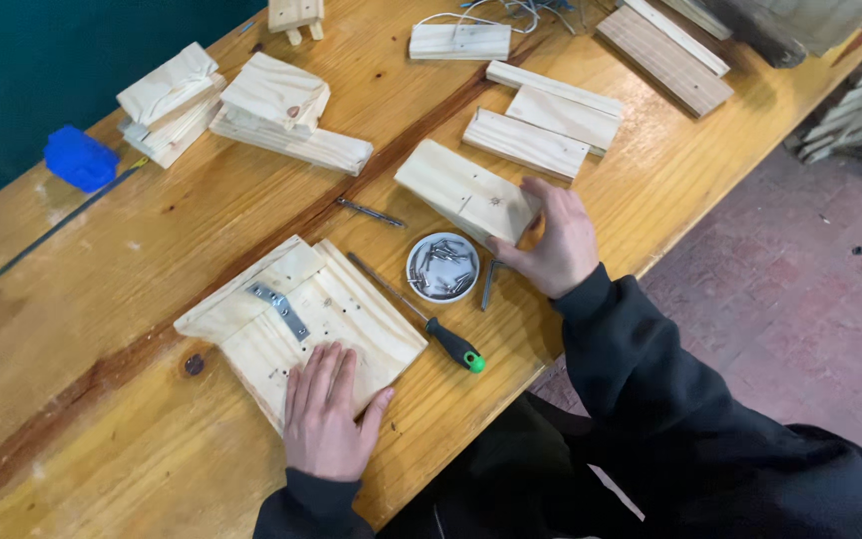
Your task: The person assembles a small wooden box by attaching metal brackets to wooden pieces using a screwdriver and screws. They align the brackets, insert screws, and tighten them to secure the components together.
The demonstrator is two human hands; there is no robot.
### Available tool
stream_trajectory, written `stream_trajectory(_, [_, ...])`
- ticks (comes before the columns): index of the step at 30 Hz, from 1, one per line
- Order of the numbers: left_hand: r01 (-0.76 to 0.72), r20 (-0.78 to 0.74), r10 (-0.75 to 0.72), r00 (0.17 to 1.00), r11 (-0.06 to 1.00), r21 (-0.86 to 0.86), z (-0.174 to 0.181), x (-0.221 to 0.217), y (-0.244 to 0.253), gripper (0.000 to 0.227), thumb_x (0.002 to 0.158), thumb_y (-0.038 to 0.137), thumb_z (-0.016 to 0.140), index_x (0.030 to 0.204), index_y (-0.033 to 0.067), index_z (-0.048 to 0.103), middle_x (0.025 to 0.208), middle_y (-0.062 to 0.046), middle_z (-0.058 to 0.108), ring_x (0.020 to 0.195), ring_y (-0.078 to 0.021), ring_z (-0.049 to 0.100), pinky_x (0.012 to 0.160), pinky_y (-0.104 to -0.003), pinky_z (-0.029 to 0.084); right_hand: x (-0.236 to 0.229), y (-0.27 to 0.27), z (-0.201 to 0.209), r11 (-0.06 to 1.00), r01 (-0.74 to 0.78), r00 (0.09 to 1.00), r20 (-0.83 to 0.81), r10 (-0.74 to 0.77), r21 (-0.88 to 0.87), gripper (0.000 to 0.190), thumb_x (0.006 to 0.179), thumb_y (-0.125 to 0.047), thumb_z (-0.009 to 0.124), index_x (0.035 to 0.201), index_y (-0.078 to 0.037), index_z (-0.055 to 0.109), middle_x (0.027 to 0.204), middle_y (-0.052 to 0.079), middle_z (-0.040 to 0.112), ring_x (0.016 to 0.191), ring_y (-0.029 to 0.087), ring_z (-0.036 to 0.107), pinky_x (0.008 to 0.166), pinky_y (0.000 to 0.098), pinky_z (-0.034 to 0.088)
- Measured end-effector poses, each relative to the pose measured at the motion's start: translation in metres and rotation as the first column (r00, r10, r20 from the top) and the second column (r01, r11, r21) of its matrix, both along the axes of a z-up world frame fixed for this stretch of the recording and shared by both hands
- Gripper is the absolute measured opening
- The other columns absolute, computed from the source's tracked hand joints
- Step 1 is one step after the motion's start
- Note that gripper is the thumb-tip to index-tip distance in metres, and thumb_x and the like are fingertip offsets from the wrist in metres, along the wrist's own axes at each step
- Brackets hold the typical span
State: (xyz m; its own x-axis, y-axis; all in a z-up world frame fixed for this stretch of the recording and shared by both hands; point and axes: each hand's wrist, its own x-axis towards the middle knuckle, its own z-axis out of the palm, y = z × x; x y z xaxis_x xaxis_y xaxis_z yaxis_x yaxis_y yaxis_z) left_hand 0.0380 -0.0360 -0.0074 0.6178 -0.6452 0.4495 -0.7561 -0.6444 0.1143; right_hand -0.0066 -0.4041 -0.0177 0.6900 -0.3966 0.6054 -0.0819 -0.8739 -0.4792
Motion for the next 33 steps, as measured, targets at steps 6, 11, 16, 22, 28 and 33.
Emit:
stream_trajectory(6, [-0.014, -0.039, 0.012, 0.999, 0.999, -0.051, 0.02, -0.006, -0.009, 0.066, 0.088, 0.056, 0.068, 0.13, 0.0054, 0.069, 0.143, -0.013, 0.063, 0.139, -0.0319, 0.054, 0.116, -0.054, 0.041, -0.024, 0.029, 0.047, 0.987, -0.145, 0.989, 0.033, 0.143, 0.07, 0.07, 0.075, -0.036, 0.09, 0.13, -0.005, 0.06, 0.114, 0.009, 0.067, 0.098, 0.025, 0.063, 0.089, 0.0382, 0.051])
stream_trajectory(11, [0.073, 0.098, -0.05, 0.994, 0.965, -0.251, 0.058, -0.011, -0.013, 0.095, 0.083, 0.06, 0.08, 0.147, -0.0029, 0.047, 0.154, -0.028, 0.046, 0.144, -0.049, 0.047, 0.12, -0.061, 0.043, -0.038, 0.051, 0.064, 0.698, -0.709, 0.704, 0.048, 0.709, 0.096, 0.082, 0.068, -0.026, 0.095, 0.134, 0.0, 0.054, 0.131, 0.018, 0.067, 0.117, 0.029, 0.069, 0.104, 0.0411, 0.058])
stream_trajectory(16, [0.134, 0.118, -0.113, 0.987, 0.972, -0.192, 0.05, -0.007, 0.011, 0.101, 0.077, 0.075, 0.074, 0.139, -0.002, 0.056, 0.142, -0.024, 0.06, 0.136, -0.0408, 0.056, 0.12, -0.063, 0.04, -0.04, 0.079, 0.064, 0.518, -0.834, 0.532, 0.026, 0.847, 0.193, 0.075, 0.071, -0.024, 0.095, 0.131, 0.0, 0.058, 0.132, 0.019, 0.068, 0.119, 0.033, 0.068, 0.104, 0.044, 0.053])
stream_trajectory(22, [0.273, 0.052, -0.269, 0.962, 0.952, -0.139, 0.044, -0.023, 0.047, 0.072, 0.084, 0.063, 0.078, 0.124, 0.0036, 0.067, 0.119, -0.014, 0.069, 0.113, -0.0331, 0.066, 0.115, -0.06, 0.038, -0.035, 0.1, 0.049, 0.422, -0.88, 0.416, -0.072, 0.906, 0.217, 0.075, 0.075, -0.039, 0.091, 0.132, -0.002, 0.059, 0.13, 0.019, 0.068, 0.123, 0.036, 0.065, 0.108, 0.0457, 0.051])
stream_trajectory(28, [0.196, 0.036, -0.193, 0.981, 0.962, -0.192, 0.018, -0.041, 0.068, 0.068, 0.081, 0.061, 0.079, 0.118, 0.0048, 0.072, 0.115, -0.011, 0.07, 0.108, -0.0303, 0.066, 0.107, -0.056, 0.044, -0.029, 0.114, 0.032, 0.503, -0.864, 0.491, -0.264, 0.83, -0.025, 0.07, 0.065, -0.042, 0.091, 0.122, -0.008, 0.07, 0.124, 0.007, 0.072, 0.134, 0.035, 0.055, 0.123, 0.0646, 0.017])
stream_trajectory(33, [0.158, -0.005, -0.165, 0.986, 0.953, -0.258, 0.009, -0.05, 0.068, 0.067, 0.075, 0.055, 0.085, 0.118, 0.0063, 0.073, 0.115, -0.01, 0.068, 0.106, -0.0317, 0.065, 0.104, -0.056, 0.046, -0.03, 0.116, 0.031, 0.513, -0.857, 0.504, -0.272, 0.82, -0.042, 0.062, 0.065, -0.042, 0.088, 0.115, -0.009, 0.073, 0.12, 0.008, 0.074, 0.139, 0.038, 0.051, 0.122, 0.0653, 0.008])
